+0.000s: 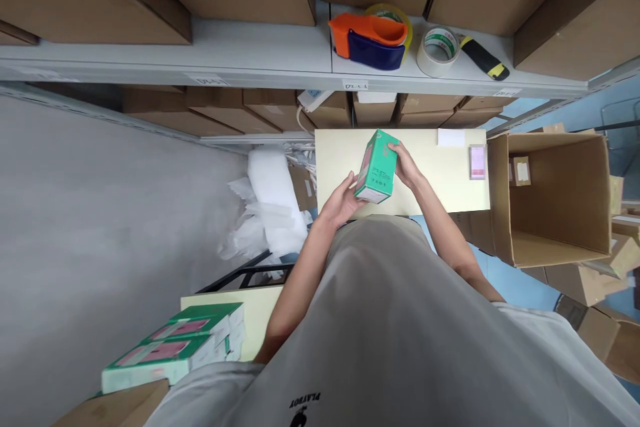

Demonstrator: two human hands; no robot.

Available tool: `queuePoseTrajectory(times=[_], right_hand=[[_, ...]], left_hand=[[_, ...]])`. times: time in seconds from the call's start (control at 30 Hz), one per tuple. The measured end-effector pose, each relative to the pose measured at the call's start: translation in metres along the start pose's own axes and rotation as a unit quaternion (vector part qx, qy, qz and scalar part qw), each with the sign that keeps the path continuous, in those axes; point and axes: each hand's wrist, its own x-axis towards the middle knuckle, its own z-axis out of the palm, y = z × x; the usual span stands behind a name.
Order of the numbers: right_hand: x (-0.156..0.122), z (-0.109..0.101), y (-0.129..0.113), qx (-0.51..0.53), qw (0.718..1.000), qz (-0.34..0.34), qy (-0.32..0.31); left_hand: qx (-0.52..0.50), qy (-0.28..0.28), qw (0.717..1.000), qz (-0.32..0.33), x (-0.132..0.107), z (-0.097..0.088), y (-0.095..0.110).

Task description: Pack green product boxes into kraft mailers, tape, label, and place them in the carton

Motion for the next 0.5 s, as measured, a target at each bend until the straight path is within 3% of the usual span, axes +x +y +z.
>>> queuePoseTrajectory(times=[0.07,0.13,0.37,0.5], right_hand=[[0.001,0.002,-0.003,0.029,0.999,-0.009,0.011],[0.0,0.003,-0.005,0.029,0.999,-0.015,0.012],[-0.012,-0.004,-0.021,-0.017,0.999,-0.032,-0.017],[-0.015,-0.006,-0.033,-0.053,0.997,-0.056,-0.012]], left_hand=[[-0.029,-0.051,0.997,-0.041,-0.005,0.002,-0.003],[-0.034,-0.065,0.997,-0.039,-0.009,0.005,-0.005],[0.097,0.044,0.989,0.1,-0.001,0.009,-0.007],[0.147,0.06,0.977,0.141,0.002,0.003,-0.006]])
